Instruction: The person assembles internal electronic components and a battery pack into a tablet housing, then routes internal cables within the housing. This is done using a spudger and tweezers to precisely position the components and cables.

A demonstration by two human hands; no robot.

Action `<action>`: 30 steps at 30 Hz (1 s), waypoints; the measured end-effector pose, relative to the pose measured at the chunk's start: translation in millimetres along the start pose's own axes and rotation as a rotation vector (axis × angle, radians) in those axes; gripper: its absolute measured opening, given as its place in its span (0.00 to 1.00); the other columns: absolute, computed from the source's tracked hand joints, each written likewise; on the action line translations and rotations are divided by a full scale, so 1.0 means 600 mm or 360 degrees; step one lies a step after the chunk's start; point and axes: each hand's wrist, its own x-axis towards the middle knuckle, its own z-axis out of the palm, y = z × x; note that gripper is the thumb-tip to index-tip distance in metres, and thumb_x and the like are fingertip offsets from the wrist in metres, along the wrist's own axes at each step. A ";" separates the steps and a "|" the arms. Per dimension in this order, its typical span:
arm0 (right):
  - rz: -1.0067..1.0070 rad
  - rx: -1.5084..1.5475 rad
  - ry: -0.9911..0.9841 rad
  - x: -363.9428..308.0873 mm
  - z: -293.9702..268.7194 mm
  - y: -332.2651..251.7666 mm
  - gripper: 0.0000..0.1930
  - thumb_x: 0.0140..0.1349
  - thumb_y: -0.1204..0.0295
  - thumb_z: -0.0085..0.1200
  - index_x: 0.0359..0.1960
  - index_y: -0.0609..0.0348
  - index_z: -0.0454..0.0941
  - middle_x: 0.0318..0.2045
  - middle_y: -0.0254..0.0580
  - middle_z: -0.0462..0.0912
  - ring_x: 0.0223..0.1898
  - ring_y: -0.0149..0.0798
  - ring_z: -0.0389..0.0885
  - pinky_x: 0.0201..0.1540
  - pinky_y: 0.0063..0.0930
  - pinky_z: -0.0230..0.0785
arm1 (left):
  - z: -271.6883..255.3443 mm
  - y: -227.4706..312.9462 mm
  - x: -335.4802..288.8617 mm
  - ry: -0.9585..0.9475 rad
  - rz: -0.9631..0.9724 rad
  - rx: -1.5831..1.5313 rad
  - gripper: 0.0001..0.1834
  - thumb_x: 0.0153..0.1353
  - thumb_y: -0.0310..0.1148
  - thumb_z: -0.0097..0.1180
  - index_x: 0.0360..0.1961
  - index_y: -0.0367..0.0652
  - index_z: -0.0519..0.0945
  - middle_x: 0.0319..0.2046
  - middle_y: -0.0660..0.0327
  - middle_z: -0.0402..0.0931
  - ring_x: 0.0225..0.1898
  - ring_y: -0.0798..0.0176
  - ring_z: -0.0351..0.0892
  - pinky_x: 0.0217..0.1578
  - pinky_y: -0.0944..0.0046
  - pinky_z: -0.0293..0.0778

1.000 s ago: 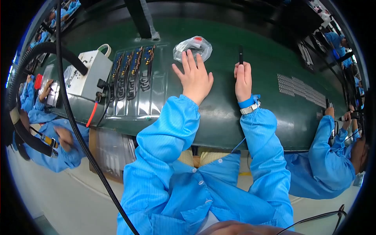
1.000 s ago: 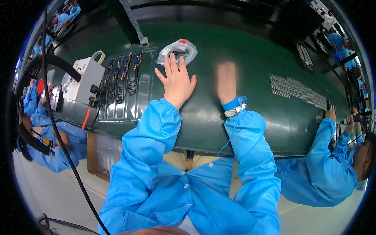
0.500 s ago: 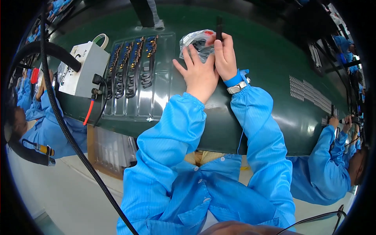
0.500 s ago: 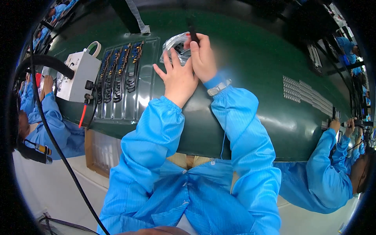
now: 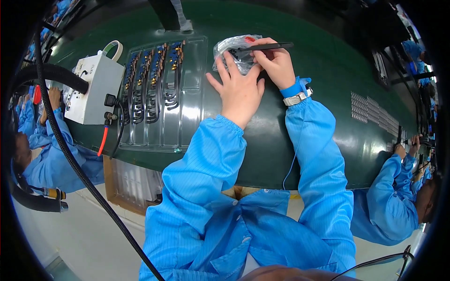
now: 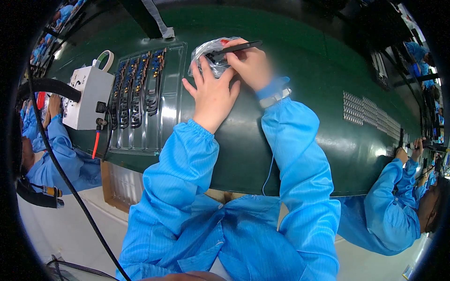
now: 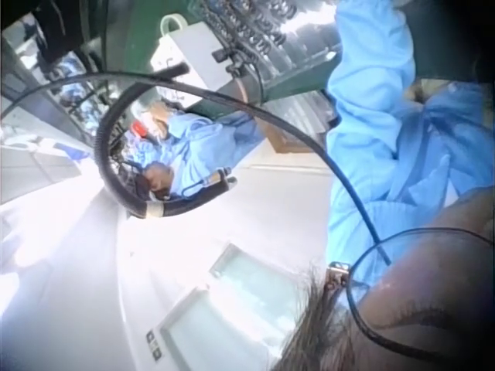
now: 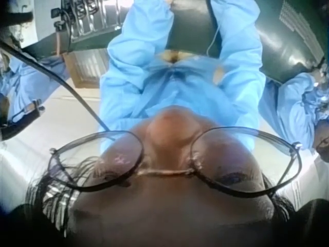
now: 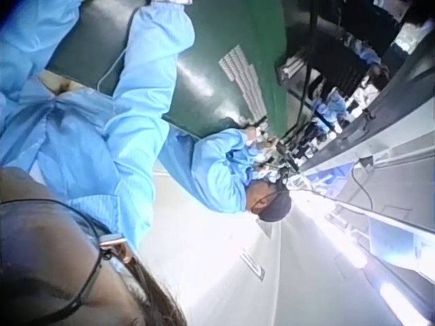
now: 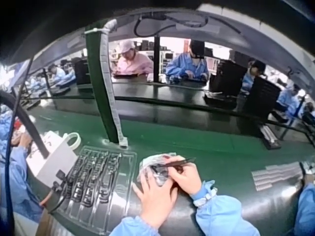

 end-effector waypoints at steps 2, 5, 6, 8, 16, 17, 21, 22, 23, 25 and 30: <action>0.0102 0.0018 -0.0019 0.001 -0.002 -0.001 0.09 0.53 0.76 0.50 0.37 0.62 0.71 0.29 0.38 0.76 0.29 0.26 0.74 0.32 0.17 0.68 | 0.000 0.002 0.000 0.0001 -0.0001 0.0001 0.19 0.49 0.39 0.52 0.46 0.62 0.69 0.56 0.38 0.44 0.59 0.35 0.38 0.49 0.29 0.38; 0.0069 -0.0028 0.0035 0.002 -0.001 0.007 0.12 0.49 0.71 0.55 0.36 0.59 0.74 0.32 0.39 0.78 0.32 0.30 0.77 0.33 0.20 0.69 | -0.001 0.003 0.001 0.0002 0.0005 0.0001 0.20 0.49 0.38 0.52 0.46 0.62 0.69 0.56 0.38 0.44 0.59 0.35 0.38 0.49 0.29 0.38; 0.0070 -0.0029 0.0038 0.001 -0.004 0.005 0.12 0.49 0.71 0.55 0.36 0.59 0.74 0.32 0.39 0.78 0.32 0.30 0.77 0.33 0.20 0.69 | -0.001 0.003 0.002 0.0002 0.0013 -0.0003 0.20 0.49 0.38 0.51 0.46 0.62 0.69 0.56 0.38 0.45 0.59 0.35 0.38 0.49 0.29 0.39; 0.0281 0.0146 0.0027 0.000 -0.004 -0.012 0.11 0.49 0.71 0.55 0.36 0.57 0.75 0.34 0.39 0.77 0.34 0.32 0.76 0.36 0.21 0.69 | -0.002 0.002 0.001 0.0003 0.0011 -0.0004 0.20 0.49 0.38 0.51 0.46 0.61 0.69 0.56 0.38 0.45 0.59 0.35 0.39 0.49 0.29 0.39; -0.0308 -0.0373 -0.0057 0.003 -0.005 0.005 0.10 0.50 0.75 0.52 0.36 0.59 0.76 0.38 0.40 0.76 0.40 0.31 0.73 0.43 0.23 0.65 | 0.005 0.000 0.001 0.0034 0.0022 0.0007 0.19 0.49 0.38 0.51 0.46 0.58 0.69 0.56 0.38 0.46 0.59 0.36 0.40 0.49 0.29 0.39; -0.0331 -0.0393 -0.0053 0.003 -0.006 0.005 0.10 0.50 0.76 0.52 0.36 0.60 0.76 0.38 0.40 0.76 0.39 0.30 0.73 0.43 0.22 0.65 | 0.004 0.001 0.001 0.0028 0.0026 0.0001 0.19 0.49 0.38 0.51 0.45 0.58 0.70 0.56 0.38 0.46 0.59 0.36 0.40 0.49 0.29 0.39; 0.0082 -0.0038 -0.0022 -0.001 0.000 0.001 0.10 0.49 0.77 0.53 0.35 0.61 0.76 0.36 0.39 0.77 0.37 0.28 0.74 0.41 0.20 0.67 | 0.003 0.002 0.000 0.0010 0.0017 -0.0004 0.19 0.49 0.37 0.51 0.46 0.58 0.69 0.56 0.38 0.46 0.59 0.36 0.40 0.49 0.29 0.39; 0.0053 -0.0077 0.0003 -0.001 -0.001 0.004 0.10 0.48 0.76 0.54 0.35 0.60 0.77 0.35 0.40 0.78 0.35 0.31 0.76 0.39 0.20 0.68 | 0.003 0.002 0.000 0.0010 0.0015 -0.0004 0.19 0.49 0.37 0.51 0.46 0.58 0.69 0.56 0.38 0.46 0.59 0.36 0.40 0.49 0.29 0.39; 0.0024 -0.0115 0.0028 -0.001 -0.001 0.005 0.10 0.47 0.76 0.55 0.34 0.59 0.78 0.33 0.40 0.79 0.34 0.33 0.78 0.37 0.21 0.70 | 0.004 0.002 0.000 0.0009 0.0015 -0.0004 0.19 0.49 0.37 0.51 0.46 0.58 0.69 0.56 0.38 0.46 0.59 0.36 0.40 0.49 0.29 0.39; 0.0041 -0.0153 0.0025 -0.002 -0.001 0.000 0.10 0.47 0.76 0.55 0.34 0.59 0.78 0.33 0.41 0.79 0.34 0.33 0.78 0.37 0.21 0.70 | 0.005 0.002 0.000 0.0008 0.0014 -0.0005 0.19 0.49 0.37 0.51 0.46 0.58 0.69 0.56 0.38 0.46 0.59 0.36 0.40 0.49 0.29 0.39; 0.0070 -0.0167 0.0016 0.000 0.002 0.002 0.10 0.47 0.75 0.55 0.33 0.59 0.78 0.32 0.42 0.80 0.33 0.34 0.79 0.37 0.21 0.71 | 0.002 0.000 0.000 0.0009 0.0004 -0.0016 0.20 0.49 0.37 0.51 0.47 0.57 0.69 0.56 0.39 0.46 0.59 0.37 0.39 0.49 0.29 0.39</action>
